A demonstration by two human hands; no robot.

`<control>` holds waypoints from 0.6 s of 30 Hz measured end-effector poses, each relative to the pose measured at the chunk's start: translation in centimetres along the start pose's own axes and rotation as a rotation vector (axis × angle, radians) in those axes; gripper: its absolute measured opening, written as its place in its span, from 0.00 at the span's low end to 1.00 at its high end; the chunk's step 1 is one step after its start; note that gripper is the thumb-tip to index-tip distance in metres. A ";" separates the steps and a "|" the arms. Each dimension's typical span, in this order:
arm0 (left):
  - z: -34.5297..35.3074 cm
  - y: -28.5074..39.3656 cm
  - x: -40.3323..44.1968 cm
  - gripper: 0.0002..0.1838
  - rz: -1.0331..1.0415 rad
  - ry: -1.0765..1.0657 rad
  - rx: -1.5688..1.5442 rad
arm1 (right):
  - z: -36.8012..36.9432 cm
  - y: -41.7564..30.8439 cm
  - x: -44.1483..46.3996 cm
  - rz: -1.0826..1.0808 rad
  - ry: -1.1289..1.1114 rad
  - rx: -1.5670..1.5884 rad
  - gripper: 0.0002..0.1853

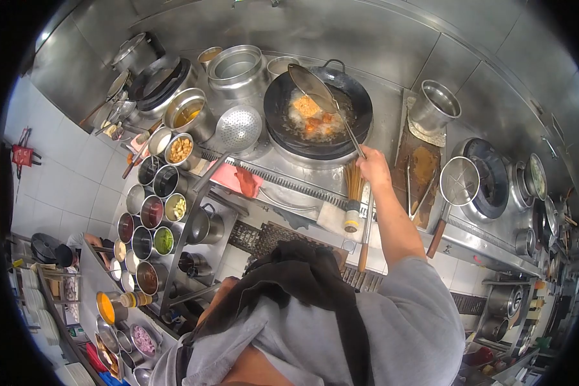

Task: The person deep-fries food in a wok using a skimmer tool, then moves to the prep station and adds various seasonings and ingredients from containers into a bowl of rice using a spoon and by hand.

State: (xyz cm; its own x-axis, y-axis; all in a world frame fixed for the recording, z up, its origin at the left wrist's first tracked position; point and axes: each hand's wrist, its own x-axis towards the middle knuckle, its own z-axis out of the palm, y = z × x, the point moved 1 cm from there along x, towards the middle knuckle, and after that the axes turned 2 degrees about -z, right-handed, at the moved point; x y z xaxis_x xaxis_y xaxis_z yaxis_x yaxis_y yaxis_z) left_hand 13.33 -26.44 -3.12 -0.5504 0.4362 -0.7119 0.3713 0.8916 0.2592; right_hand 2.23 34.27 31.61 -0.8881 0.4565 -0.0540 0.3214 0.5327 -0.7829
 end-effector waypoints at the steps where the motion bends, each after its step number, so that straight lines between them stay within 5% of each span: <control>1: 0.1 -0.3 0.3 0.18 -0.090 -0.008 -0.179 | 0.0 0.0 -0.1 0.008 0.002 0.006 0.24; 9: -0.6 0.1 0.8 0.19 -0.138 0.028 -0.333 | 0.0 0.1 -0.6 0.013 0.044 -0.003 0.23; 15: -1.4 0.9 -0.9 0.20 -0.297 -0.001 -0.463 | 0.4 0.8 -2.3 -0.306 0.257 -0.347 0.22; 18: 0.7 -0.4 -0.3 0.19 0.006 0.058 -0.194 | 0.8 1.0 -2.8 -0.175 0.176 -0.213 0.21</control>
State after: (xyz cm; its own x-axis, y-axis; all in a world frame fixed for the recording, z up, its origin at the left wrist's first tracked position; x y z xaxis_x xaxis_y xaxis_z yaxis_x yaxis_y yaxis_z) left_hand 13.84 -27.05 -3.47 -0.5931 0.4430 -0.6723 0.2270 0.8931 0.3883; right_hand 4.77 32.95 30.50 -0.8716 0.4511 0.1919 0.2474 0.7427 -0.6223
